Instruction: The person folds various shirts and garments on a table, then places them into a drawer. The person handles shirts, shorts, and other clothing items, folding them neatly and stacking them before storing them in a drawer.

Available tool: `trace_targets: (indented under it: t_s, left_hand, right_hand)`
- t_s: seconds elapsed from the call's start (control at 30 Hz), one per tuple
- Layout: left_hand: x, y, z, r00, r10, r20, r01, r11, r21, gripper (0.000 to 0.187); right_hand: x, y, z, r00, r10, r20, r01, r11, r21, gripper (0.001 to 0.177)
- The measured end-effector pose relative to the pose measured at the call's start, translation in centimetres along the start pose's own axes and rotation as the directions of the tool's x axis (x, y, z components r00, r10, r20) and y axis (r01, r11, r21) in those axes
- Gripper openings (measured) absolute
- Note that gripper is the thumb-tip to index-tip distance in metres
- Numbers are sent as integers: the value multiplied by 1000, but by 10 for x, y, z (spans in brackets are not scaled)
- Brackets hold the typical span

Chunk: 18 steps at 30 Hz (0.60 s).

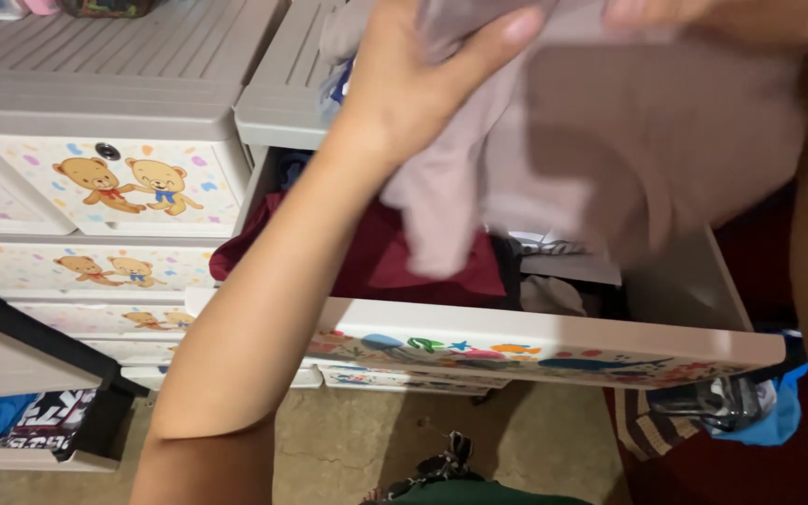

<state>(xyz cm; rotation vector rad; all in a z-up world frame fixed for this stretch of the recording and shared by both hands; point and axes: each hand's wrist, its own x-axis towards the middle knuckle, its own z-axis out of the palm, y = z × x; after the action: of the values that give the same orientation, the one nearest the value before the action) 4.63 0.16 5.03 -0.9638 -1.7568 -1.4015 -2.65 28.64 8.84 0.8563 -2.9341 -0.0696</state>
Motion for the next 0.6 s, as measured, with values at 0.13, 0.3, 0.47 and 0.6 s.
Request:
trace_targets:
  t_s: [0.13, 0.3, 0.47, 0.6]
  left_hand:
    - [-21, 6, -51, 963, -243, 115, 263, 939, -220, 42]
    - [-49, 18, -144, 869, -471, 150, 494, 828, -263, 40]
    - [-62, 31, -260, 876, -479, 58, 431, 831, 352, 27]
    - [-42, -1, -334, 937, -328, -120, 301, 585, 753, 18]
  right_hand:
    - [-4, -41, 3, 992, -32, 121, 27, 999, 41, 64]
    - [13, -127, 11, 947, -198, 255, 62, 886, 459, 55]
    - [79, -188, 24, 734, -623, -270, 580, 369, 726, 42]
    - [180, -216, 30, 746, -345, -570, 531, 824, 197, 37]
